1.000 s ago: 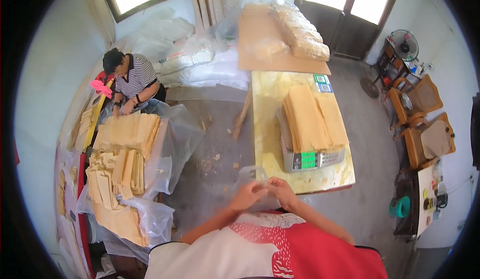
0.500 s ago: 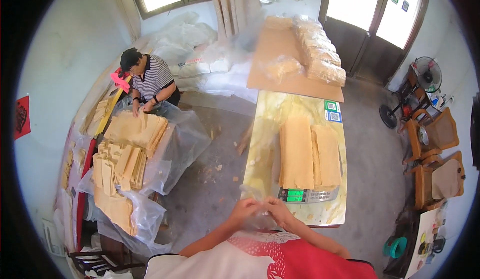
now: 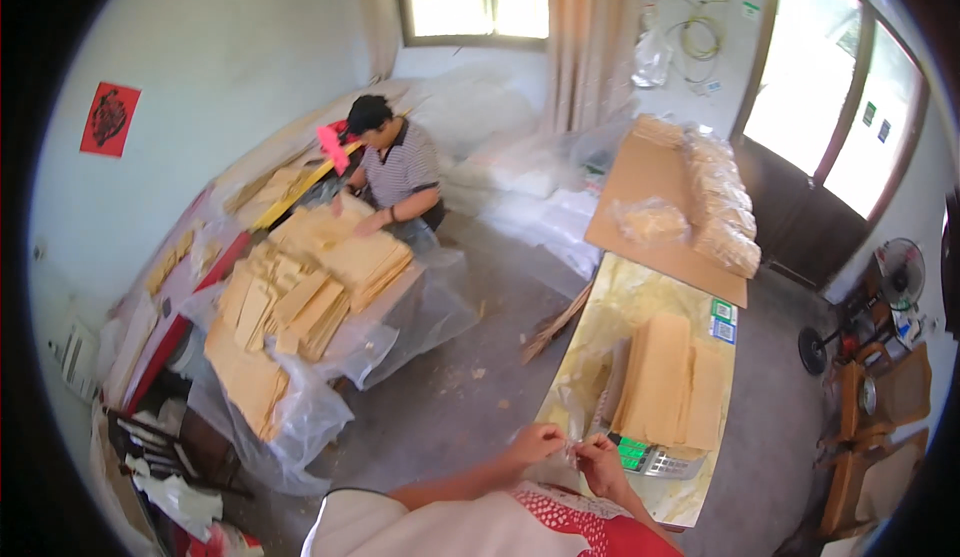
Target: The person folds thin food sheets by hand, stacks them together, weighs bundles of the sheets on a digital scale, and opens a plastic bag.
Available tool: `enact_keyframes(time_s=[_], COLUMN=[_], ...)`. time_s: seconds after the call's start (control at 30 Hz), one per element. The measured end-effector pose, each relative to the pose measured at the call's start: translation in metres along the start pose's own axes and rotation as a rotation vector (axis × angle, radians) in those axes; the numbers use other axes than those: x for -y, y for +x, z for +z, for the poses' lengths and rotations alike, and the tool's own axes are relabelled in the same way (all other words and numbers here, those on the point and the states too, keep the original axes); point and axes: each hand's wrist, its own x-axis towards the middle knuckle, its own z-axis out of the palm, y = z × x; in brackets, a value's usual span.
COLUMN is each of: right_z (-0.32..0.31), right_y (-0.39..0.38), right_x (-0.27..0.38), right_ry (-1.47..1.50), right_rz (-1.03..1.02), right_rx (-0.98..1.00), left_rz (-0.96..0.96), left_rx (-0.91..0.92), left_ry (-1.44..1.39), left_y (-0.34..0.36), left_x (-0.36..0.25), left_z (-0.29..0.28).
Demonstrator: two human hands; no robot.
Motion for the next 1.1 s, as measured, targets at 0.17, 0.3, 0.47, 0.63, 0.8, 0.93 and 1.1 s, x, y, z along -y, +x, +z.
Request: enact_keyframes(time_s=[0.17, 0.3, 0.47, 0.63, 0.8, 0.93, 1.1], right_z=[0.042, 0.047, 0.000, 0.092, 0.119, 0.107, 0.101], right_y=[-0.005, -0.004, 0.039, 0.014, 0.000, -0.003, -0.009], right_x=[0.014, -0.006, -0.067, -0.010, 0.001, -0.014, -0.022], right_ry=[-0.050, -0.161, -0.459, 0.010, 0.101, -0.051, -0.162], right_rz=[-0.048, 0.114, -0.265, 0.035, 0.062, 0.151, -0.018], right_rx=[0.040, 0.047, 0.132, 0.146, 0.164, 0.064, 0.054], left_rz=[0.013, 0.118, -0.163, -0.085, -0.084, 0.014, 0.068], left_rx=[-0.071, -0.075, -0.017, -0.141, -0.131, -0.189, -0.092], left_ry=[-0.158, -0.099, -0.227, -0.210, -0.363, -0.114, -0.032], left_y=[-0.008, -0.012, -0.040, -0.052, -0.044, -0.045, -0.049], left_x=[-0.025, 0.028, -0.017, -0.043, -0.018, -0.016, -0.033], left_z=[-0.017, -0.025, -0.055, -0.076, -0.077, -0.074, -0.071])
